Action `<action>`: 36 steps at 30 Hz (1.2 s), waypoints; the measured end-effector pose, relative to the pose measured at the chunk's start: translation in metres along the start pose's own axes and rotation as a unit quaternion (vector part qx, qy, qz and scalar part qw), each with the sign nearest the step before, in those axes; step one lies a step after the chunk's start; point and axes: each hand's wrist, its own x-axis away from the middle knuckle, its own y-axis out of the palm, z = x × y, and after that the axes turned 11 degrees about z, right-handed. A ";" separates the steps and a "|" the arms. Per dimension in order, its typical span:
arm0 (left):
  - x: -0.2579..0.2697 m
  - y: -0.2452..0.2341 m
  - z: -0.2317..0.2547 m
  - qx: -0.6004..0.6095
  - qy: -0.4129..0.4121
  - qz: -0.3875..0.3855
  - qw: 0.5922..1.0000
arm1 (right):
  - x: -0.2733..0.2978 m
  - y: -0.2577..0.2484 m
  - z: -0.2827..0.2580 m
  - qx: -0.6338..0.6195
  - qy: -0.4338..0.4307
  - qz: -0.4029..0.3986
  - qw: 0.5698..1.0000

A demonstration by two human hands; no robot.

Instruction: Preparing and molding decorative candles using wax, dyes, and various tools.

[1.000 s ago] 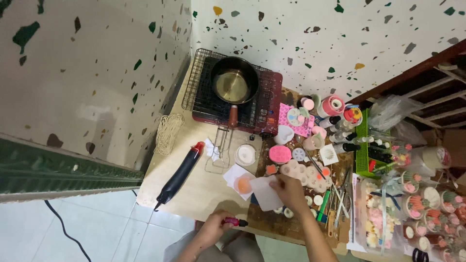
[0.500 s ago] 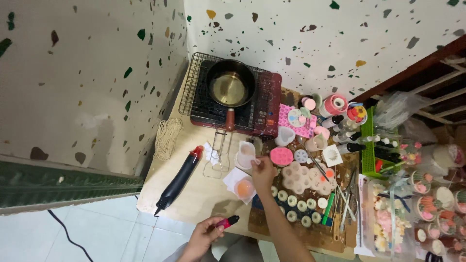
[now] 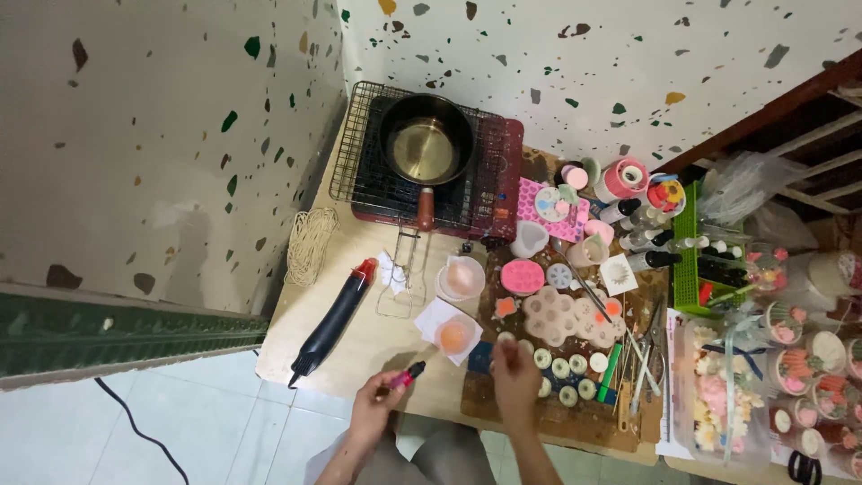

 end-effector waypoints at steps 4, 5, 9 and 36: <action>-0.015 0.007 0.002 0.042 -0.005 -0.015 0.999 | 0.049 -0.003 0.061 -0.026 0.015 -0.062 0.998; -0.013 0.012 0.004 0.043 -0.006 -0.012 0.999 | 0.056 -0.001 0.052 -0.025 0.016 -0.064 0.997; -0.002 0.024 0.011 -0.005 0.073 -0.096 0.993 | 0.079 0.003 0.000 -0.049 -0.001 -0.148 0.988; 0.074 0.070 0.142 -0.194 0.206 -0.096 0.954 | 0.024 -0.027 -0.064 0.047 0.030 -0.264 0.963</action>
